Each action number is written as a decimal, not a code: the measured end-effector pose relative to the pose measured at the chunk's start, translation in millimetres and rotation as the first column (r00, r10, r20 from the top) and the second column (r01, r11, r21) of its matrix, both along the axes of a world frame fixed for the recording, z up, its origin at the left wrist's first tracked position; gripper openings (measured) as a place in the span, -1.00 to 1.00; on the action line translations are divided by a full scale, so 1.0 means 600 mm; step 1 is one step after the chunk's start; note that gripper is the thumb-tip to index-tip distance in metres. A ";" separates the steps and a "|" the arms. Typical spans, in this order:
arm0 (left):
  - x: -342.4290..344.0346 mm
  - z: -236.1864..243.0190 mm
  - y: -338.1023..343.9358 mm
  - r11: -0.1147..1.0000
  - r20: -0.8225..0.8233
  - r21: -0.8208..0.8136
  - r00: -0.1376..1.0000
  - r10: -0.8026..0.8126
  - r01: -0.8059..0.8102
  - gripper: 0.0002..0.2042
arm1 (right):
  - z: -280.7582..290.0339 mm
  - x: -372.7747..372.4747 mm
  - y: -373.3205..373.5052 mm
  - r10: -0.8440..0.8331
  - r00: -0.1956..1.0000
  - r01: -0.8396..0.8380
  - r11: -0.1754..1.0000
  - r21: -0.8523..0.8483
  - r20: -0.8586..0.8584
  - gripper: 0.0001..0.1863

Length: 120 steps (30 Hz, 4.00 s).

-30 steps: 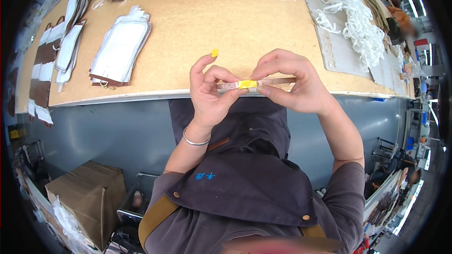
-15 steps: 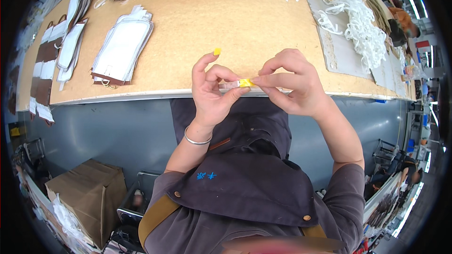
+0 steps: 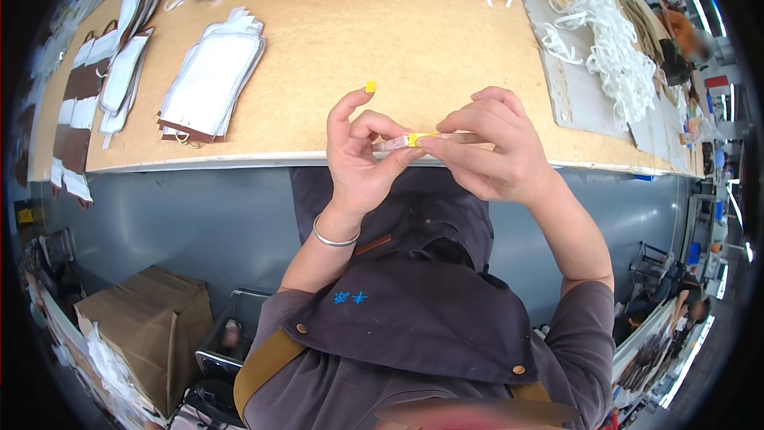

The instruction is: The recorder aligns leather components and applies adhesive tape to the edges of a leather piece.

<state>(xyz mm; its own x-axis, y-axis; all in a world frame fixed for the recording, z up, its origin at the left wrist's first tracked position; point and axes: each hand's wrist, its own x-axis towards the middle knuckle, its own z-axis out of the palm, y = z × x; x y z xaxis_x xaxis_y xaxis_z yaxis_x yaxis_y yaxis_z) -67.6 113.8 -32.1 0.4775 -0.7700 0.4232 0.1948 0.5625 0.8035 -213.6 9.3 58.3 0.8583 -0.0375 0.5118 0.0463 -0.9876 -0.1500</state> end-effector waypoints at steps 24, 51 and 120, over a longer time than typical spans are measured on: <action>-0.009 0.025 0.005 1.000 0.146 0.028 0.989 -0.005 0.001 -0.24 | 0.095 0.072 -0.022 0.049 0.998 -0.049 0.999 0.015 0.046 -0.92; 0.026 0.059 0.004 0.853 -0.160 0.269 0.894 -0.419 0.448 -0.72 | 0.038 -0.033 -0.018 0.017 0.972 0.219 0.303 0.928 -0.235 -0.24; 0.014 0.065 0.027 0.924 0.753 -0.345 0.539 0.378 -0.165 -0.81 | -0.030 -0.043 -0.066 -0.358 0.922 0.063 -0.235 0.970 -0.146 -0.69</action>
